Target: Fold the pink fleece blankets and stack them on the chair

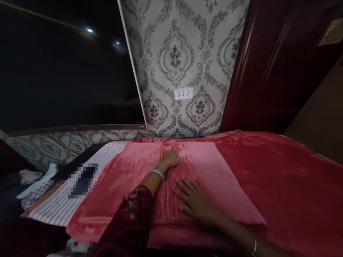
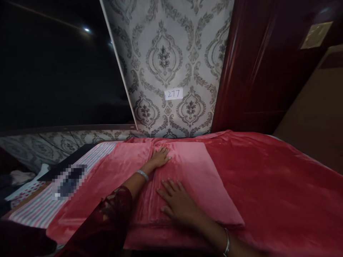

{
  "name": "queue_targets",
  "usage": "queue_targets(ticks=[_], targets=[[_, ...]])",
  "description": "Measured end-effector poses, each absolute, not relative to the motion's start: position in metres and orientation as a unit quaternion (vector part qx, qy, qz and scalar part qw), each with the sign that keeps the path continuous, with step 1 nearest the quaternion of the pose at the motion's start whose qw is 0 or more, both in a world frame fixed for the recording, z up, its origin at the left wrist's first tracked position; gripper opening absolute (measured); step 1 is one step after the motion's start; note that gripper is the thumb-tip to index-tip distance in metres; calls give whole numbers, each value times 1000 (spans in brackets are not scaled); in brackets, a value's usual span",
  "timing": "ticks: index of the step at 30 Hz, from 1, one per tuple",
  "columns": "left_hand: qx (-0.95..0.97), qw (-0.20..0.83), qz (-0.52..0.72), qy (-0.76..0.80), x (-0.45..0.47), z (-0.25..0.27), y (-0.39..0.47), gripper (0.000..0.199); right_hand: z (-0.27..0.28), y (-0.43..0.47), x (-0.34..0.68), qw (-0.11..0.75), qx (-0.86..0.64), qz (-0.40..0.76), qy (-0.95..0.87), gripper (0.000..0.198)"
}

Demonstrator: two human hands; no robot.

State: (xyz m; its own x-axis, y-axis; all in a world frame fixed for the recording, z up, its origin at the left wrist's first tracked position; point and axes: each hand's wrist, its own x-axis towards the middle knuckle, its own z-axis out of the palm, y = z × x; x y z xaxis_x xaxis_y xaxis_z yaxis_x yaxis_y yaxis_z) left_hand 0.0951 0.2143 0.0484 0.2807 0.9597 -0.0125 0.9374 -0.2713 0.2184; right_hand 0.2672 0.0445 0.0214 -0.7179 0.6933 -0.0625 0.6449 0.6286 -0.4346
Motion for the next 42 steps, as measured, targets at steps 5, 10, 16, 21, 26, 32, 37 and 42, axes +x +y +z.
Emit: queue_targets(ticks=[5,10,16,21,26,32,37,42], targets=[[744,80,114,653,88,46,251,51,36,79,284,137,-323,268,-897,59],[708,85,177,679,84,50,288,42,56,175,312,240,-511,141,-813,51],[683,78,225,691,85,41,295,24,50,249,329,170,-668,108,-717,59],[642,52,244,725,89,30,290,26,20,249,326,116,-696,41,-707,57],[618,65,241,745,94,26,294,33,11,248,327,107,-696,14,-710,57],[632,81,228,736,86,29,297,27,14,250,329,100,-701,20,-706,58],[632,72,232,736,86,30,297,39,13,251,330,103,-699,32,-707,59],[613,57,229,754,94,27,298,33,14,252,331,108,-700,33,-705,59]])
